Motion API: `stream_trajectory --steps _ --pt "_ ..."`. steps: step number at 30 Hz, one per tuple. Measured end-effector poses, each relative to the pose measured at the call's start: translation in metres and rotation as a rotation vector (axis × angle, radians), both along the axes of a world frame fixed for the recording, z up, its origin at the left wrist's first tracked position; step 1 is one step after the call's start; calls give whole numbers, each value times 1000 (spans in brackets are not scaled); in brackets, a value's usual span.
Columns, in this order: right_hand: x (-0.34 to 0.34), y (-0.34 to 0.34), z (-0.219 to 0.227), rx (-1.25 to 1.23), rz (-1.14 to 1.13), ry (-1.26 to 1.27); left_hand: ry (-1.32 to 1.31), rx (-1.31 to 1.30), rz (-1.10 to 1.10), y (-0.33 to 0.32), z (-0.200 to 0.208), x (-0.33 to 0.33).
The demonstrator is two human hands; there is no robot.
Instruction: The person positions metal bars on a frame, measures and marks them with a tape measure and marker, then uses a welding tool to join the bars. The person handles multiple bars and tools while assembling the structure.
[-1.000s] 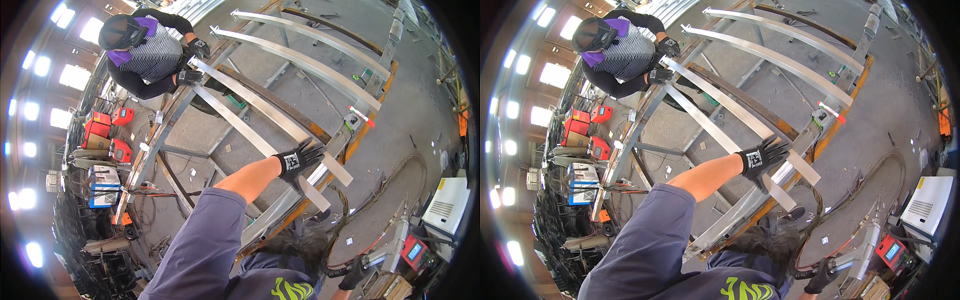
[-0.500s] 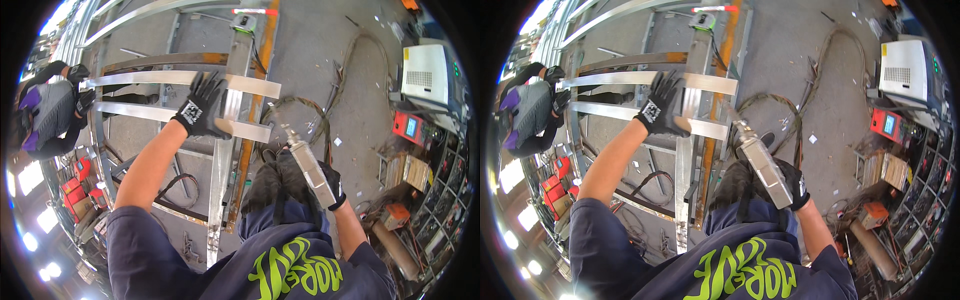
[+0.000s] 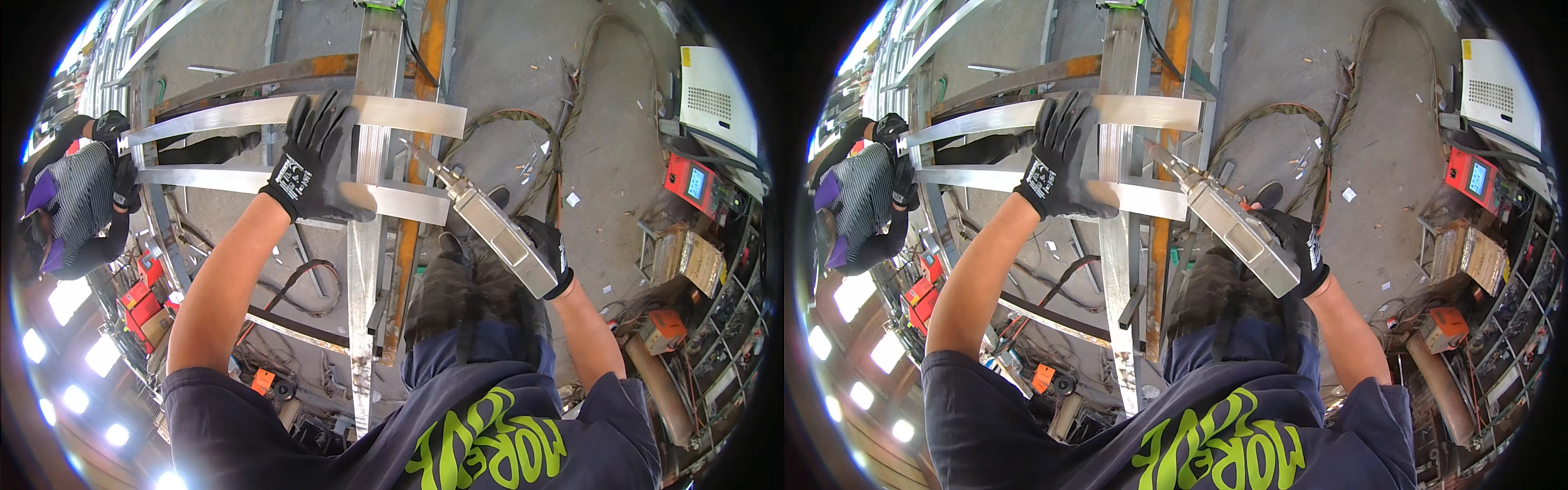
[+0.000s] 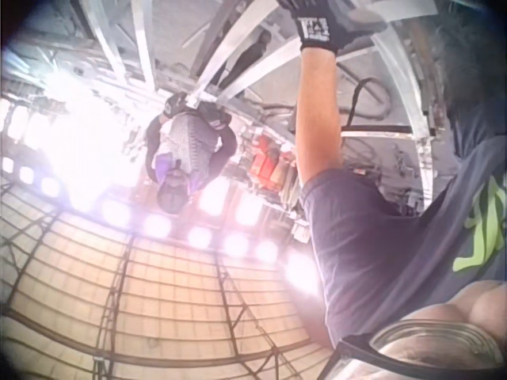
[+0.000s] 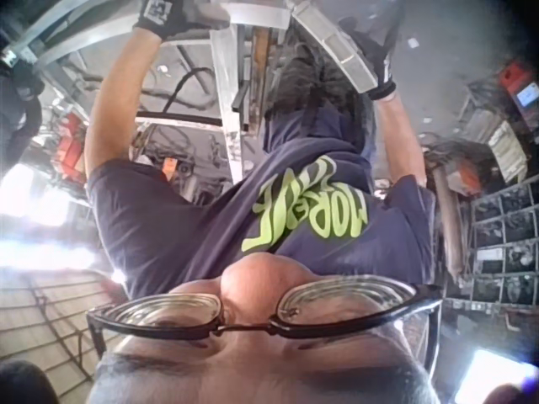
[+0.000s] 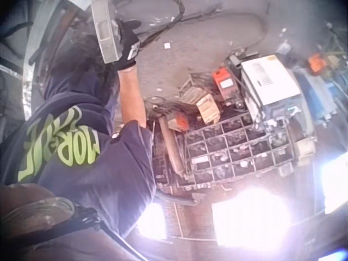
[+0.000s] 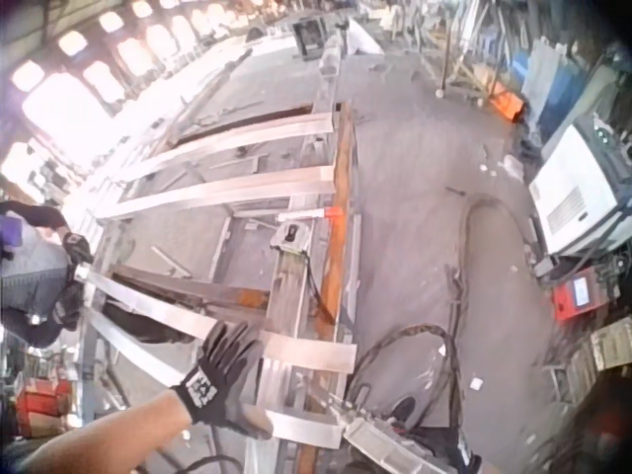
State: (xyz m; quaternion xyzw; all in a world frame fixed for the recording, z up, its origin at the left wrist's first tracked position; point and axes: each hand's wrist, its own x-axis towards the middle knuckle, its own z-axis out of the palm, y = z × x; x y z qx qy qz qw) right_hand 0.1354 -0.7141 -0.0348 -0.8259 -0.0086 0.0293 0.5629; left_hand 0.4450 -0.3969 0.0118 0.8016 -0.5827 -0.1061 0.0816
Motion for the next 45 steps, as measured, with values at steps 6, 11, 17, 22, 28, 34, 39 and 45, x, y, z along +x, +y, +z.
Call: stream_trajectory --steps 6,11,17,22,28,34,39,45 --pt "-1 25 -14 26 -222 28 -6 0 -36 2 -5 -1" --pt "-3 27 -23 0 -209 -2 -12 -3 -38 4 -10 -2" --pt "6 26 -16 81 -189 79 -24 -3 -34 4 -14 -2" --pt "7 20 -27 83 -126 77 -38 16 -46 4 -12 -4" --pt "13 21 -20 113 -123 104 -66 -41 -15 -1 -15 4" --pt "13 25 -21 69 -139 93 -107 -59 -10 -3 -21 6" --pt "11 29 -21 124 -175 113 -104 -82 -35 -4 -20 6" --pt "13 28 -19 93 -156 133 -79 -118 -16 -6 -17 4"
